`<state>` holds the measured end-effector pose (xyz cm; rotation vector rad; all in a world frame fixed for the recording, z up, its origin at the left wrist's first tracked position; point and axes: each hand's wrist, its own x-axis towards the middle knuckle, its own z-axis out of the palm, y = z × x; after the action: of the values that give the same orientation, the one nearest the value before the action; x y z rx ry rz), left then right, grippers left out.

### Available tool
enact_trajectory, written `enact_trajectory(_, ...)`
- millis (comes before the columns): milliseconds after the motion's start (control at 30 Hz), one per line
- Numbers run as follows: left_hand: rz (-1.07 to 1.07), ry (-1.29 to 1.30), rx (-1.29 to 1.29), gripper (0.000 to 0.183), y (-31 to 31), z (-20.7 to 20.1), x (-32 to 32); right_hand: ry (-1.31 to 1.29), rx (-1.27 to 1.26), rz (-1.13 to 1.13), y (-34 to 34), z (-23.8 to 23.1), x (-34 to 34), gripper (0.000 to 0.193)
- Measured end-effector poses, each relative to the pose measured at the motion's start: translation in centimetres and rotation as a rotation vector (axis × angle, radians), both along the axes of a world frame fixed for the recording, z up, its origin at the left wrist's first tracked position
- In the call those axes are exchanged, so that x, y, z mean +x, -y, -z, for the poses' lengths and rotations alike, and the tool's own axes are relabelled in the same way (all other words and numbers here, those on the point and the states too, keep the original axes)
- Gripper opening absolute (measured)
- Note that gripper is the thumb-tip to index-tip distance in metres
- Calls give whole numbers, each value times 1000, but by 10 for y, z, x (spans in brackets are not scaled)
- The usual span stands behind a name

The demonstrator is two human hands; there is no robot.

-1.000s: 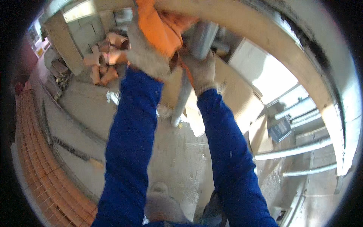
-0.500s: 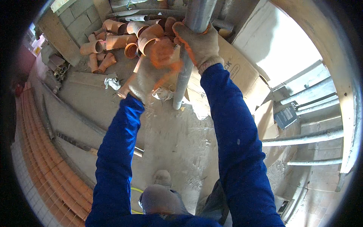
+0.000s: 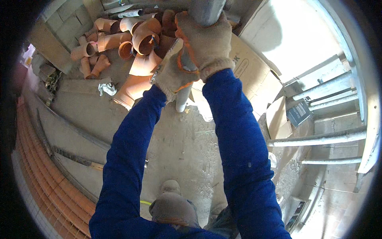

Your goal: The person uses a cordless drill to fasten a wooden plank to a metal scaffold pole, then uses a hammer to tap and adjust the pole's position. The person handles the plank and pole with both hands to align and secure the components.

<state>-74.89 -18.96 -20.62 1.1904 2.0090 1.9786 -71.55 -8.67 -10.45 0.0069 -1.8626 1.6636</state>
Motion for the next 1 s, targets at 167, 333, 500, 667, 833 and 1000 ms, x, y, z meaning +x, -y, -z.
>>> enact_trajectory(167, 104, 450, 176, 47, -10, 0, 3, -26, -24, -173, -11, -6, -2, 37)
enact_trajectory(333, -60, 97, -99, 45, -5, -4, 6, -34, -65, -69, 1, -8, 5, 32)
enact_trajectory(500, 27, 19, -92, 48, 3, -2, -5, -12, 33, 109, 10, -11, 6, 31)
enact_trajectory(667, -337, -129, -57, 50, -20, 8, 5, 12, -48, -128, -1, -19, 4, 26)
enact_trajectory(833, -169, 61, 18, 49, -23, 36, 2, 23, -119, -142, 0, -14, 2, 34)
enact_trajectory(1000, 21, -77, -106, 55, -3, 58, -25, -17, 292, 288, 1, 14, 20, 64)
